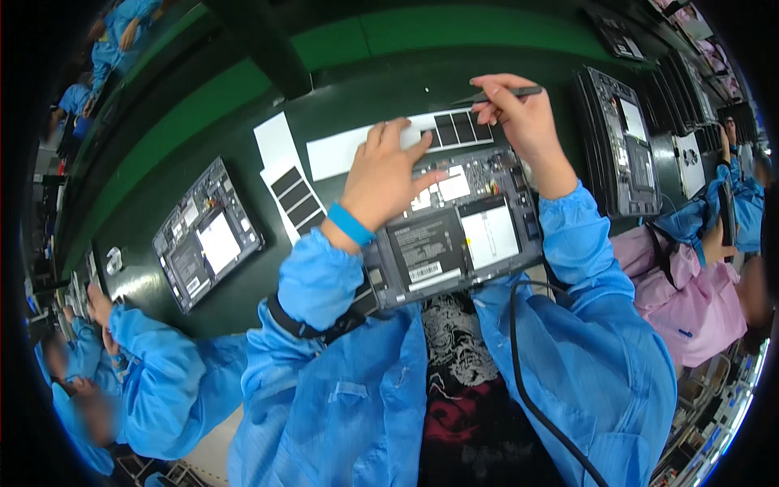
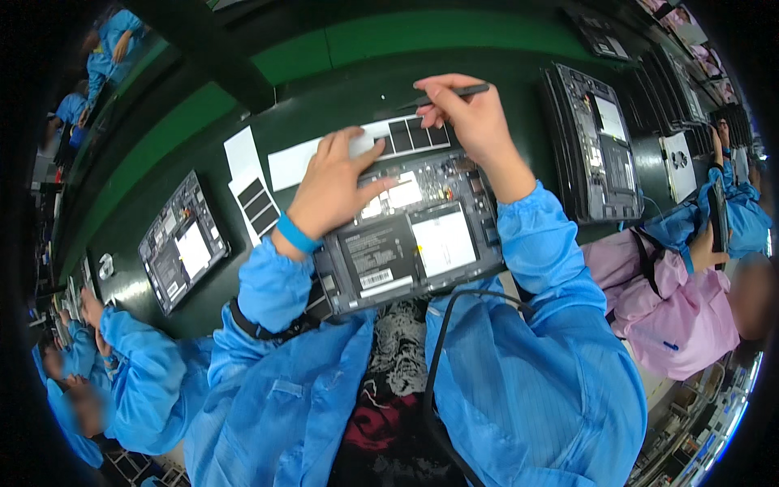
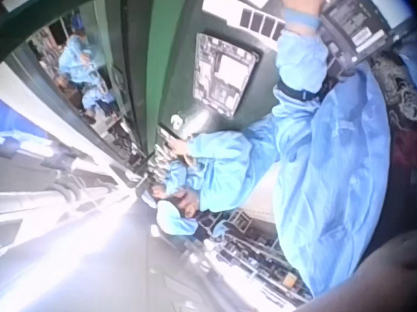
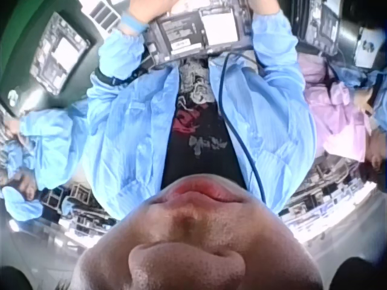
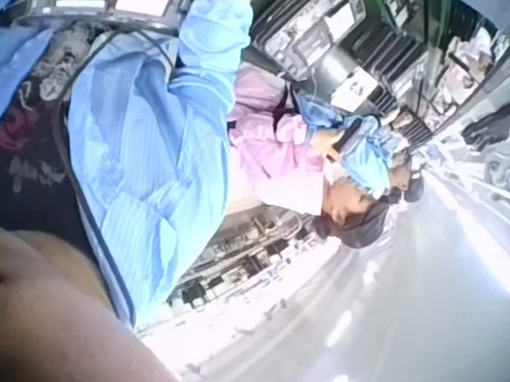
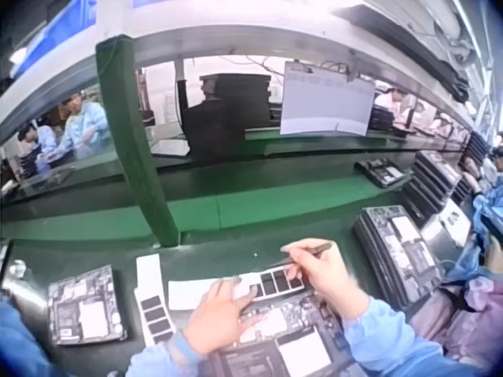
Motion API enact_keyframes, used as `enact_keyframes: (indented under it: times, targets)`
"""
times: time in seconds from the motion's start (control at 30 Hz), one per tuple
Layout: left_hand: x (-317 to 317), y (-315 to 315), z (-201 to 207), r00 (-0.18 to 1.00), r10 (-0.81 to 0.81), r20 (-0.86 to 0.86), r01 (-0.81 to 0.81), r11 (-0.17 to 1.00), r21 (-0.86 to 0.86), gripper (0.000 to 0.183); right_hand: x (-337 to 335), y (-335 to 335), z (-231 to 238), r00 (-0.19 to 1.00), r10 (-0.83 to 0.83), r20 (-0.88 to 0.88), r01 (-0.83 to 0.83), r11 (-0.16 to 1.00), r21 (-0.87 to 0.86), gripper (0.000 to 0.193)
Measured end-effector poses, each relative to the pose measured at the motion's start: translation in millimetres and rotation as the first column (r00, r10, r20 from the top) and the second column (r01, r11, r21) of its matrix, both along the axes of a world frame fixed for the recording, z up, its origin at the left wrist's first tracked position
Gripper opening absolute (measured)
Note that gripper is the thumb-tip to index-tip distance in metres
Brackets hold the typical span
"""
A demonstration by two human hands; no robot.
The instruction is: The worker is marking and adjusting components on an electronic motherboard/laptop chassis using a marker and a precision tool at an assembly line.
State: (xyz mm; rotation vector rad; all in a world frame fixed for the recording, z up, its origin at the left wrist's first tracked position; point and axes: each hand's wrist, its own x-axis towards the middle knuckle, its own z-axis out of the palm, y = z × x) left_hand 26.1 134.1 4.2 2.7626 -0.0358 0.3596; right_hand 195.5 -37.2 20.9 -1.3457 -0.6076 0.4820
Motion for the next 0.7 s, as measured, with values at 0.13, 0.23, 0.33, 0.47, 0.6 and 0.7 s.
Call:
enact_keyframes:
  times: [0.13,0.23,0.33,0.47,0.6,0.7]
  targets:
    - [-3,10,12,0.965,0.114,0.237,-0.031,0.945,-0.326,0.032,-35,-16,24,0.996,0.047,-0.077,-0.049,0.998,-0.025,0.022]
    - [-16,7,45,0.959,0.150,-0.239,-0.281,0.587,-0.759,0.034,-53,-25,19,0.988,0.116,-0.101,-0.129,0.983,-0.130,0.021]
    - [-23,-4,43,0.909,0.002,-0.417,-0.326,0.625,-0.709,0.033,-62,-26,12,0.979,0.154,-0.135,-0.166,0.982,-0.089,0.018]
    - [-21,-8,19,0.920,-0.016,-0.391,-0.293,0.636,-0.714,0.031,-65,-28,5,0.981,0.139,-0.133,-0.154,0.982,-0.108,0.016]
    - [-17,-10,12,0.915,-0.006,-0.403,-0.309,0.632,-0.711,0.030,-62,-28,-1,0.981,0.156,-0.114,-0.165,0.983,-0.079,0.015]
    - [-11,-15,18,0.910,0.068,-0.409,-0.331,0.713,-0.619,0.031,-60,-30,-3,0.986,0.144,-0.090,-0.151,0.986,-0.075,0.014]
